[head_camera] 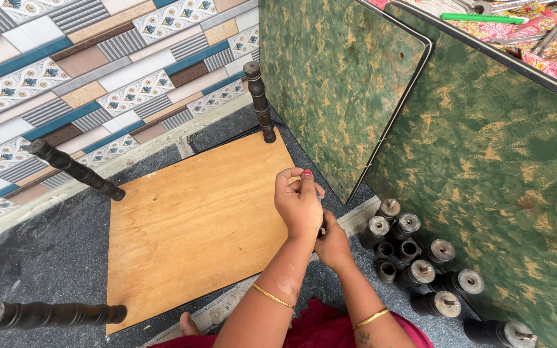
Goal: The person assembles a small wooden stool by inserting cylindrical wooden legs into pre-drilled holes in the seat. They handle the legs and seat, aligning and pushing the legs into place.
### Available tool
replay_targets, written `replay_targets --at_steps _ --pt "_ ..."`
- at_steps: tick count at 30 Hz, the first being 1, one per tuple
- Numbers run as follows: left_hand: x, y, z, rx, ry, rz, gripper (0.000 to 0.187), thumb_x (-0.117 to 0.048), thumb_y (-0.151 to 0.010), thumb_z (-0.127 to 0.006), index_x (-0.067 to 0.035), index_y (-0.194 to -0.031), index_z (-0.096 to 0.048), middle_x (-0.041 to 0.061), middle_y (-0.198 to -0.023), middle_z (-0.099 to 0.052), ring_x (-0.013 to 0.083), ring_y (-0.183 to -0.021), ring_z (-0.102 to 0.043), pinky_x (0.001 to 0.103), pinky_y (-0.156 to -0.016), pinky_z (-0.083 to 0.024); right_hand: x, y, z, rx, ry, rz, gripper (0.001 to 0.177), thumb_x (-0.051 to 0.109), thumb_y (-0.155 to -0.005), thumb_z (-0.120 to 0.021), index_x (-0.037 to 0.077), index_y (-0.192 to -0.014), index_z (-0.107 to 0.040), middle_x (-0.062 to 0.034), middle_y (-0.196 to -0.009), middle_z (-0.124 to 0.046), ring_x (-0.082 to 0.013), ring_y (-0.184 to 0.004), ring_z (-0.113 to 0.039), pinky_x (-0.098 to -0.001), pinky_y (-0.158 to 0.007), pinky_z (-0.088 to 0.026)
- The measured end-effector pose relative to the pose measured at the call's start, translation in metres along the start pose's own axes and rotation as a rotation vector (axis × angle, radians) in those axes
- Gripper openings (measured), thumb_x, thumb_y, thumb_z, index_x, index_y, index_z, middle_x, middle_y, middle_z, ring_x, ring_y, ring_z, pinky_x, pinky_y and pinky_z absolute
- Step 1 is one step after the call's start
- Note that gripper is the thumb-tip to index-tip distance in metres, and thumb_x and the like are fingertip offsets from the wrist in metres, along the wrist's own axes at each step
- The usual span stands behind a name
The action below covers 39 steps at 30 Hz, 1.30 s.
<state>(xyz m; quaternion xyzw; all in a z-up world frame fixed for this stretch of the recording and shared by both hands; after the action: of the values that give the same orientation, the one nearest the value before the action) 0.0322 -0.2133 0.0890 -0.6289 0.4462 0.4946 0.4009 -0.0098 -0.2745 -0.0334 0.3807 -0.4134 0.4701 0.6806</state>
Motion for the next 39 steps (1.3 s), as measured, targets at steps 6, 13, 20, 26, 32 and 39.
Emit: replay_targets --at_steps 6,13,20,26,32,39 --pt "-0.006 0.003 0.000 -0.013 -0.036 0.012 0.011 -0.009 -0.099 -0.061 -0.004 -0.107 -0.055 0.008 -0.062 -0.069 0.0106 -0.055 -0.059 0.027 -0.054 -0.048 0.002 0.001 -0.001 -0.049 -0.011 0.022 0.067 0.017 -0.074 -0.086 0.010 -0.129 -0.049 -0.0109 -0.115 -0.073 -0.0245 -0.102 -0.073 -0.0365 -0.086 -0.057" --pt "0.011 -0.003 0.006 0.105 0.089 -0.025 0.032 -0.018 -0.098 -0.064 -0.003 -0.123 -0.051 0.006 -0.070 -0.067 0.0112 -0.060 -0.055 0.027 -0.058 -0.044 0.001 -0.001 -0.001 -0.075 0.018 0.050 0.067 0.015 -0.071 -0.087 0.009 -0.127 -0.050 -0.0131 -0.116 -0.073 -0.0249 -0.100 -0.073 -0.0367 -0.083 -0.057" --pt "0.102 -0.005 0.074 0.060 0.131 0.001 0.050 -0.027 -0.103 -0.051 -0.004 -0.146 -0.042 0.010 -0.112 -0.065 0.0148 -0.103 -0.060 0.027 -0.091 -0.047 0.018 0.004 0.007 -0.043 -0.023 0.034 0.072 0.023 -0.064 -0.093 0.009 -0.125 -0.057 -0.0123 -0.111 -0.075 -0.0240 -0.094 -0.074 -0.0365 -0.083 -0.056" --pt "0.189 -0.005 0.098 0.258 0.025 0.129 0.045 0.006 -0.088 -0.045 0.000 -0.131 -0.057 0.011 -0.120 -0.069 0.0172 -0.108 -0.066 0.032 -0.092 -0.054 0.019 0.008 0.014 -0.099 0.124 0.251 0.074 0.018 -0.059 -0.093 0.006 -0.124 -0.059 -0.0145 -0.118 -0.062 -0.0313 -0.103 -0.066 -0.0387 -0.084 -0.055" --pt "0.195 -0.019 0.097 0.453 0.061 0.303 0.053 0.013 -0.083 -0.040 0.003 -0.131 -0.063 0.014 -0.113 -0.072 0.0194 -0.095 -0.067 0.032 -0.080 -0.055 0.027 0.004 0.025 -0.026 -0.034 0.372 0.063 0.011 -0.063 -0.086 0.003 -0.121 -0.064 -0.0125 -0.119 -0.061 -0.0288 -0.107 -0.065 -0.0374 -0.088 -0.054" --pt "0.157 0.008 0.092 0.577 -0.190 0.156 0.040 0.002 -0.083 -0.070 -0.002 -0.122 -0.060 0.009 -0.110 -0.070 0.0184 -0.100 -0.067 0.033 -0.082 -0.057 0.039 0.014 0.021 -0.132 -0.073 0.409 0.055 0.025 -0.069 -0.094 0.004 -0.115 -0.071 -0.0102 -0.116 -0.064 -0.0252 -0.105 -0.066 -0.0359 -0.086 -0.055"
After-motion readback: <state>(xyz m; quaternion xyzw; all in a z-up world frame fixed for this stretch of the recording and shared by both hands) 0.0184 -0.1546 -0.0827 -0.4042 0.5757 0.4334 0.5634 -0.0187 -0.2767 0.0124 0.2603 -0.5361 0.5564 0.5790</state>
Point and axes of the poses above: each hand's wrist, its own y-axis away from the middle knuckle, its own z-axis out of the back of the hand, x = y × z, the point moved 1 cm from there along -y, towards the middle knuckle
